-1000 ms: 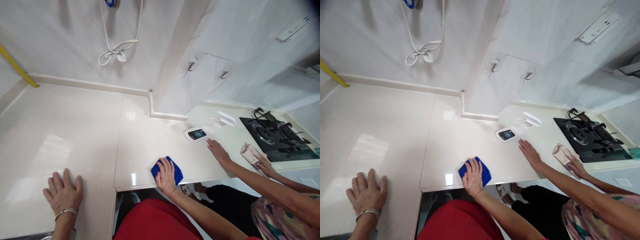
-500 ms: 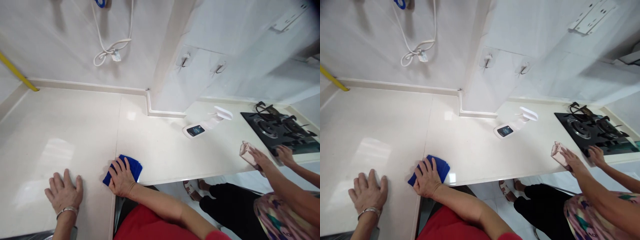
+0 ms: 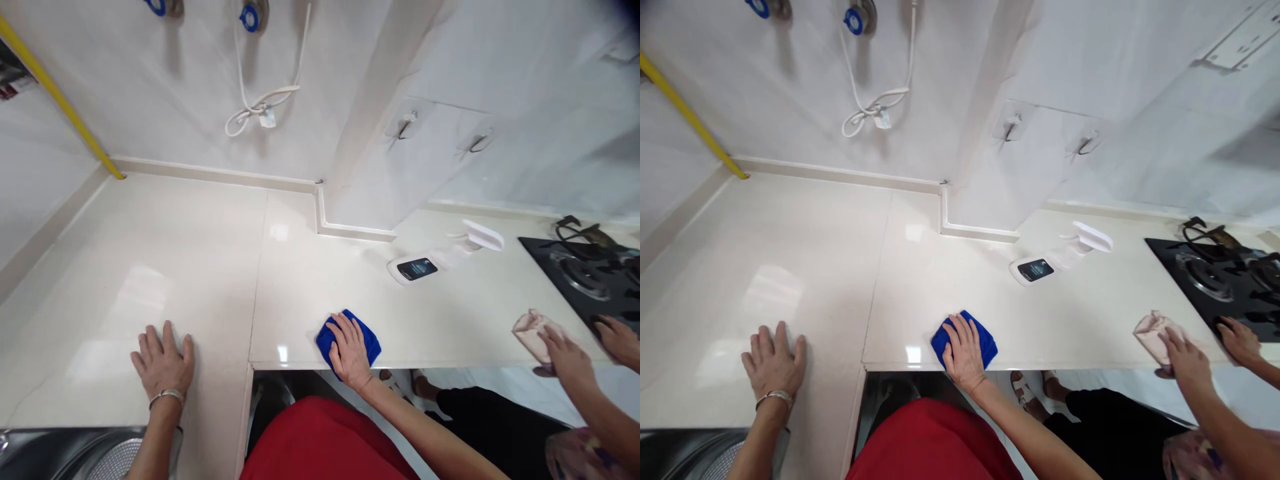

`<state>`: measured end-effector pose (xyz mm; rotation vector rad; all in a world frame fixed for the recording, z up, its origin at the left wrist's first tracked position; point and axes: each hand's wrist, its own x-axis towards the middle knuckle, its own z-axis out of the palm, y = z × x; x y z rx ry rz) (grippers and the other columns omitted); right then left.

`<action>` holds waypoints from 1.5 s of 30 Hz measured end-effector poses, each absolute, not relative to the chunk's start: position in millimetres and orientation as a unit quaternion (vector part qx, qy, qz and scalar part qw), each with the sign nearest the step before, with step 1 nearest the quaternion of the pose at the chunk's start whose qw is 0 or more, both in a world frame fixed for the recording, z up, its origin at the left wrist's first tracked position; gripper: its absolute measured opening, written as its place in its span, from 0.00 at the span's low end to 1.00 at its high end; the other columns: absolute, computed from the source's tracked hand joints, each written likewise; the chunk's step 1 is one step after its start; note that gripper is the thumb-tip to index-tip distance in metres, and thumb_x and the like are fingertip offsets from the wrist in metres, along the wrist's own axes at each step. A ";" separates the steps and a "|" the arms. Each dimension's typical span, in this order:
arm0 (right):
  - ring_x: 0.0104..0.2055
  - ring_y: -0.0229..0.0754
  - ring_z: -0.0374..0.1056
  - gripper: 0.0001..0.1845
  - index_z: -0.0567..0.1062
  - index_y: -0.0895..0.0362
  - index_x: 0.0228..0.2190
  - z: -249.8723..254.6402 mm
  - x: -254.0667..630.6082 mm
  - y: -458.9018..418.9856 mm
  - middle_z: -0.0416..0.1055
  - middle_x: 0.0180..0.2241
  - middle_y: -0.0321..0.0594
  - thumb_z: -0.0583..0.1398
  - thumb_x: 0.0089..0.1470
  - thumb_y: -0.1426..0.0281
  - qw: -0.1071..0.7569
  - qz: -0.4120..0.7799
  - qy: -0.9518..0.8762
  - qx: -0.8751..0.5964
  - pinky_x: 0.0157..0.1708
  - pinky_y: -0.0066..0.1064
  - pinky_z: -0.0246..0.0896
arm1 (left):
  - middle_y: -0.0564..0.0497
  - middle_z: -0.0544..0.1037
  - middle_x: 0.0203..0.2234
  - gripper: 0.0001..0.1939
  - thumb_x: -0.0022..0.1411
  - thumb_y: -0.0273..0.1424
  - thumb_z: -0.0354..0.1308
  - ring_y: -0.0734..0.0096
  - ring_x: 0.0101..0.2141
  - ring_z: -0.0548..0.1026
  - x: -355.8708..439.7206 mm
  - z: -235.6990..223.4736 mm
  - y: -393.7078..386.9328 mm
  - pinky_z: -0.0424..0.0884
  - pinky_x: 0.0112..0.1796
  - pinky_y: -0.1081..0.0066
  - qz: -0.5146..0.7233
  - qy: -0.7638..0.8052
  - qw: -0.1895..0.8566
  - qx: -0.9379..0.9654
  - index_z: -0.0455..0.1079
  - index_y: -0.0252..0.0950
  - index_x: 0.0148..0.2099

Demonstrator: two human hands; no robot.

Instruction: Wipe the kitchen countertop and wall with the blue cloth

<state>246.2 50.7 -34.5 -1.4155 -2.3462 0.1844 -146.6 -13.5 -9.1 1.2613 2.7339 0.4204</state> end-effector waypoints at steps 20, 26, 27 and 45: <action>0.70 0.58 0.40 0.27 0.65 0.58 0.58 -25.6 34.0 45.9 0.56 0.65 0.51 0.54 0.59 0.64 0.152 0.181 -0.910 -0.341 0.69 0.61 0.29 | 0.32 0.50 0.70 0.34 0.69 0.46 0.37 0.47 0.70 0.44 -155.1 -19.4 -20.2 0.41 0.67 0.43 0.154 0.896 0.026 0.416 0.53 0.31 0.69; 0.69 0.49 0.44 0.25 0.67 0.55 0.57 -20.2 48.4 61.2 0.59 0.64 0.44 0.54 0.59 0.64 0.192 0.201 -0.910 -0.308 0.71 0.51 0.32 | 0.32 0.51 0.70 0.37 0.67 0.49 0.33 0.45 0.70 0.45 -158.8 -17.4 -16.1 0.42 0.67 0.44 0.134 0.899 0.042 0.414 0.54 0.31 0.69; 0.69 0.48 0.46 0.24 0.68 0.54 0.56 -20.1 55.0 66.8 0.60 0.63 0.42 0.54 0.58 0.65 0.197 0.202 -0.911 -0.302 0.71 0.50 0.33 | 0.32 0.50 0.70 0.38 0.67 0.49 0.33 0.45 0.70 0.45 -159.2 -17.1 -15.8 0.42 0.67 0.44 0.132 0.899 0.041 0.416 0.54 0.31 0.69; 0.69 0.59 0.45 0.25 0.69 0.49 0.58 -42.4 270.6 87.4 0.61 0.64 0.40 0.49 0.61 0.68 0.159 -0.022 -0.716 -0.679 0.65 0.65 0.37 | 0.31 0.53 0.69 0.44 0.63 0.54 0.26 0.42 0.69 0.48 -169.6 -31.6 -14.5 0.47 0.65 0.41 0.149 0.892 0.011 0.428 0.56 0.30 0.68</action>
